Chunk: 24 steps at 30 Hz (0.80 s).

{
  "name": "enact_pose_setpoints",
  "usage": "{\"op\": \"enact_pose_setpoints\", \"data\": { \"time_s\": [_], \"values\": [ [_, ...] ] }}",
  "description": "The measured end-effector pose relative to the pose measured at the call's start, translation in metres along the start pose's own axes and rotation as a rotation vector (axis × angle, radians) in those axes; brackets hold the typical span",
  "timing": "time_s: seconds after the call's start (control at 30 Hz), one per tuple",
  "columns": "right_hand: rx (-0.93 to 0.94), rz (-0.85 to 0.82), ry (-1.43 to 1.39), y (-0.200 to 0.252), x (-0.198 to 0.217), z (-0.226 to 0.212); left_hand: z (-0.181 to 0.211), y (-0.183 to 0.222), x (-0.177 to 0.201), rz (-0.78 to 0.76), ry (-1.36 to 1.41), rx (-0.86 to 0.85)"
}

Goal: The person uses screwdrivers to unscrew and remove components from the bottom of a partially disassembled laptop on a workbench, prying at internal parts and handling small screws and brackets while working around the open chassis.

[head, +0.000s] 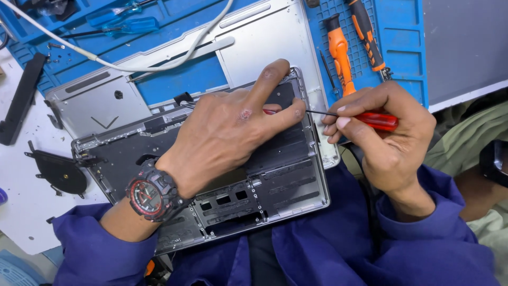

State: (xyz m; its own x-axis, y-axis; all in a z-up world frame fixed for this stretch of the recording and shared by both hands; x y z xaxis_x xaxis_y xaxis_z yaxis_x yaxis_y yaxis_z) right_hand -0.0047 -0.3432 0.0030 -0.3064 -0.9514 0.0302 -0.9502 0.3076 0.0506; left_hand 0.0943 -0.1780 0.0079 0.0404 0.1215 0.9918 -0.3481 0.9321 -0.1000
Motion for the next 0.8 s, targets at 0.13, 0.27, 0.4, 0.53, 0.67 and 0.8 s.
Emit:
{"op": "enact_pose_setpoints", "data": {
  "time_s": [0.13, 0.27, 0.4, 0.53, 0.67, 0.8],
  "values": [
    [-0.028, 0.017, -0.021, 0.0003, 0.0019, 0.0023, -0.0013, -0.0003, 0.0011, -0.010, 0.042, -0.006],
    [-0.029, 0.016, 0.005, 0.0007, 0.0038, 0.0039, -0.0025, -0.0002, 0.0000, -0.029, 0.057, -0.013],
    [-0.052, 0.020, -0.045, 0.0009, 0.0041, 0.0048, -0.0012, -0.0005, -0.0014, -0.042, 0.070, -0.010],
    [-0.087, -0.022, -0.146, -0.0012, 0.0059, 0.0081, -0.0005, -0.0004, 0.0004, -0.005, 0.040, -0.010],
    [-0.023, 0.030, -0.003, 0.0004, 0.0077, 0.0038, -0.0006, 0.0024, -0.0008, -0.002, 0.077, 0.005],
    [-0.032, 0.038, 0.024, 0.0004, 0.0062, 0.0041, -0.0016, 0.0034, -0.0026, 0.005, 0.093, 0.021]
  ]
}}
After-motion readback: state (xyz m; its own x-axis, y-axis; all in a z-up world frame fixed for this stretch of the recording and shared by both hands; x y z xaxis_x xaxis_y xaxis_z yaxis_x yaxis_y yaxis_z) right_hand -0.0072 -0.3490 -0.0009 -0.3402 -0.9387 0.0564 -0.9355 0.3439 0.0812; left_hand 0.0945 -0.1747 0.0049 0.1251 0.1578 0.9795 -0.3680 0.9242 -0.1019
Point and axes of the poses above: each hand's wrist, its own y-axis away from the middle knuckle, its own x-axis out of the back of the hand, z = x × y, the point moved 5 cm from there along -y, towards the middle knuckle, and after that the axes turned 11 degrees about -y, right-handed, at the moved point
